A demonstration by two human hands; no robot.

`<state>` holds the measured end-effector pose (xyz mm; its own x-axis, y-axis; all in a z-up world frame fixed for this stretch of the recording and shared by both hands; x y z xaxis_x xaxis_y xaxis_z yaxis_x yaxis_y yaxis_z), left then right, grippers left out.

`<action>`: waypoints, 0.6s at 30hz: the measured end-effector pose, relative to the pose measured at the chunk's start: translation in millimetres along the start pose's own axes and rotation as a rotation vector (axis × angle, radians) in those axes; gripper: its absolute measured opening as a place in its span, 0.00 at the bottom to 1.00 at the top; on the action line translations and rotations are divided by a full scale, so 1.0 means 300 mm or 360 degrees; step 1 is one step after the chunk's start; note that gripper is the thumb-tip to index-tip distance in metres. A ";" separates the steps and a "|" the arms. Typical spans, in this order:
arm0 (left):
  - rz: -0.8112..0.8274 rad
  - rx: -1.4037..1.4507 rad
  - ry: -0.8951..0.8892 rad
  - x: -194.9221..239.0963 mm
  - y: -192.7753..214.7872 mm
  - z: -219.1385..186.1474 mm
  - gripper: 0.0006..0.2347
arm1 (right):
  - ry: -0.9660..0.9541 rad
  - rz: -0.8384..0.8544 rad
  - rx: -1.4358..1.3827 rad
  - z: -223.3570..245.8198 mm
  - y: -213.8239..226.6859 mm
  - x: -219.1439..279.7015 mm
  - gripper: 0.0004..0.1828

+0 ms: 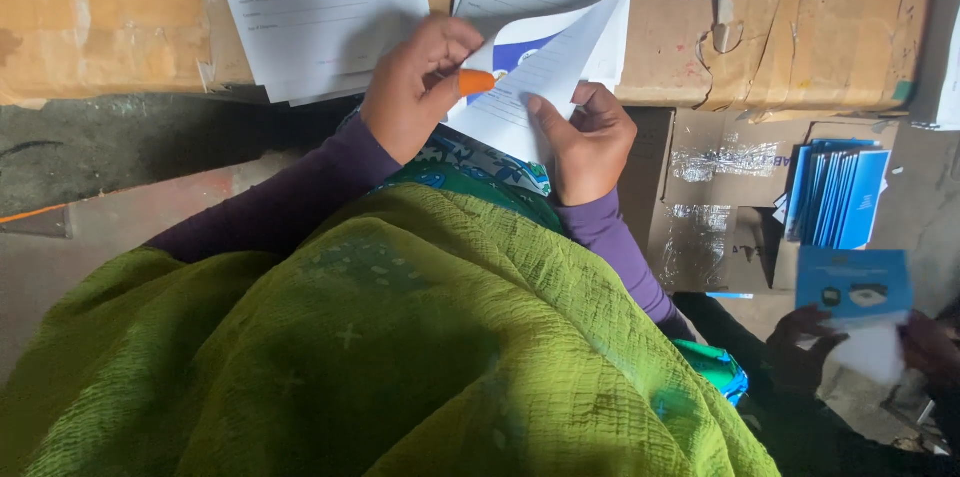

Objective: The person sits and sorts through a stack of papers and booklets on a wooden table. They separate the pages, flip through them, and place them into piles or a cardboard box. Another person's hands are visible assisting with the sorting.

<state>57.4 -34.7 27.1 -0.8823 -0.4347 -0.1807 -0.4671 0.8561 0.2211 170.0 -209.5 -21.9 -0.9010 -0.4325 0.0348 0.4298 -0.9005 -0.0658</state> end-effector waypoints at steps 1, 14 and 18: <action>0.0000 -0.0008 -0.0005 0.000 0.004 -0.011 0.13 | 0.0005 0.0001 -0.0008 0.002 0.003 0.000 0.12; 0.0076 -0.0092 -0.0574 0.002 0.084 -0.151 0.14 | 0.0519 0.0063 0.0314 0.341 -0.016 0.045 0.13; 0.0017 -0.0007 -0.0544 0.033 0.049 -0.195 0.19 | 0.0807 -0.0007 0.0569 0.411 -0.016 0.088 0.12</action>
<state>38.4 -42.9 84.5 -0.8169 -0.3064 -0.4888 -0.4588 0.8586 0.2286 151.6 -222.1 102.4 -0.7811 -0.4331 -0.4498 0.3405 -0.8992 0.2746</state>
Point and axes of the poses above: each hand's wrist, its own x-axis away from the middle knuckle, its own y-axis out of the back of the hand, z = x × y, the point moved 5 cm from there along -x, towards the middle knuckle, and after that the axes turned 5 degrees about -y, right-handed, at the moved point
